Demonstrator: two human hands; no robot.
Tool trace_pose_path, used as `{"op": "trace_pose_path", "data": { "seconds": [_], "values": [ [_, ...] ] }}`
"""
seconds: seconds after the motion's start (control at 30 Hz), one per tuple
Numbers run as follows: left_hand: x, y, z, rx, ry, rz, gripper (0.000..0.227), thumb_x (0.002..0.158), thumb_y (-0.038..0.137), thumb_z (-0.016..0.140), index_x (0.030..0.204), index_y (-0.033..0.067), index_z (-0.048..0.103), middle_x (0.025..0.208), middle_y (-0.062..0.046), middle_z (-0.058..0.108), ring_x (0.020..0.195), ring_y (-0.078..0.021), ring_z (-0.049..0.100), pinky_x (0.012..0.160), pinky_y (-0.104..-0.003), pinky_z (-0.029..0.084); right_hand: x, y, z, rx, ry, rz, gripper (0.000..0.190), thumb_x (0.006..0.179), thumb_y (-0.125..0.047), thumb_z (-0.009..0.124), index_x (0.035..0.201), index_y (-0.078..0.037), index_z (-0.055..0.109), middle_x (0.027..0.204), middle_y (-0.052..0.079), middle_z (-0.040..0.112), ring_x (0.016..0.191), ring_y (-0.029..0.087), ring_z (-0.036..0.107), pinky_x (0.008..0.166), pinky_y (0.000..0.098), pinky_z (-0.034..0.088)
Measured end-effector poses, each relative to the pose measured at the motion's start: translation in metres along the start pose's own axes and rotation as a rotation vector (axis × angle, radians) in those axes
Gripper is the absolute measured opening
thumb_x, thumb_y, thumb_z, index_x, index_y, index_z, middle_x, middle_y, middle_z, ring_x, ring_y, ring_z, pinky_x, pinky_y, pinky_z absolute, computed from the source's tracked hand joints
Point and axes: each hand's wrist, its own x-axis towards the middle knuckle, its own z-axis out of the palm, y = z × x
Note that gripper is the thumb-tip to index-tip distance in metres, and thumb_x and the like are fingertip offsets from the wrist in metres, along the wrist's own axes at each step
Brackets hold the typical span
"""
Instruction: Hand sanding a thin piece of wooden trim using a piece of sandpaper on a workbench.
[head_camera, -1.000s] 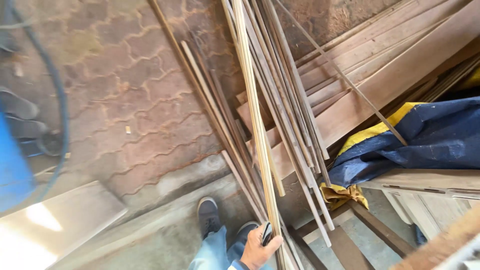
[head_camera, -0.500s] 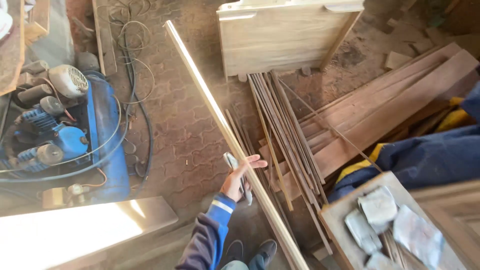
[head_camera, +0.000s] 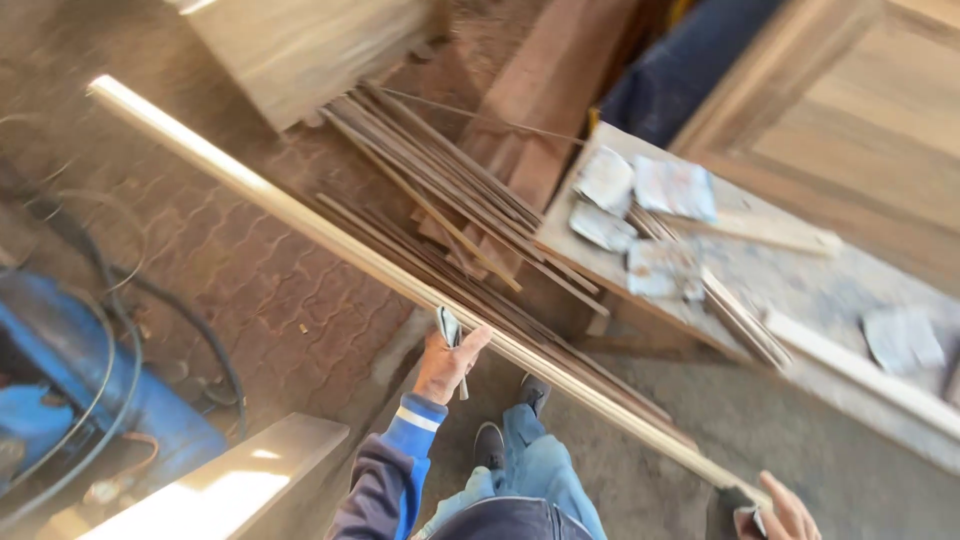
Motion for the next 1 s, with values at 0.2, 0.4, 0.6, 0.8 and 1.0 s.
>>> {"op": "trace_pose_path", "data": {
  "seconds": [0.2,0.4,0.6,0.8,1.0],
  "values": [
    [-0.033,-0.036,0.056,0.037,0.048,0.025,0.040,0.089,0.017,0.082,0.066,0.0138,0.050,0.055,0.006,0.052,0.046,-0.0049,0.045,0.041,-0.026,0.032,0.025,-0.204,-0.121,-0.136,0.045,0.336,0.009,0.082,-0.007,0.070,0.089,-0.002,0.067,0.130,0.016,0.067,0.121,0.030,0.062,0.110,0.0388,0.046],
    [-0.054,-0.040,0.124,0.025,-0.052,0.015,0.037,0.089,0.015,0.079,0.064,0.0145,0.052,0.056,0.006,0.050,0.045,-0.0056,0.043,0.042,-0.027,0.030,-0.059,-0.207,-0.135,-0.049,0.053,0.617,0.012,0.088,-0.013,0.070,0.088,-0.002,0.068,0.132,0.010,0.070,0.115,0.027,0.065,0.101,0.0344,0.049],
    [-0.059,-0.080,0.222,-0.038,-0.153,-0.042,0.028,0.088,0.011,0.078,0.070,0.0127,0.056,0.055,0.004,0.050,0.044,-0.0086,0.044,0.041,-0.027,0.031,-0.120,-0.168,-0.161,0.022,0.104,0.833,0.013,0.089,-0.015,0.070,0.087,-0.002,0.067,0.124,0.008,0.074,0.106,0.025,0.071,0.094,0.0353,0.053],
    [-0.068,-0.130,0.367,-0.104,-0.182,-0.143,0.035,0.089,0.014,0.081,0.075,0.0158,0.049,0.058,0.002,0.050,0.044,-0.0107,0.047,0.041,-0.029,0.035,-0.154,-0.100,-0.196,0.086,0.094,1.068,0.022,0.088,-0.018,0.067,0.106,-0.006,0.073,0.113,0.010,0.076,0.101,0.026,0.074,0.087,0.0338,0.055],
    [-0.083,-0.184,0.533,-0.134,-0.174,-0.236,0.027,0.091,0.017,0.078,0.079,0.0136,0.055,0.059,0.002,0.048,0.043,-0.0105,0.044,0.041,-0.028,0.035,-0.187,-0.011,-0.248,0.008,0.074,1.103,0.025,0.092,-0.023,0.067,0.112,-0.010,0.071,0.108,0.010,0.076,0.101,0.028,0.073,0.086,0.0334,0.056]
  ]
}}
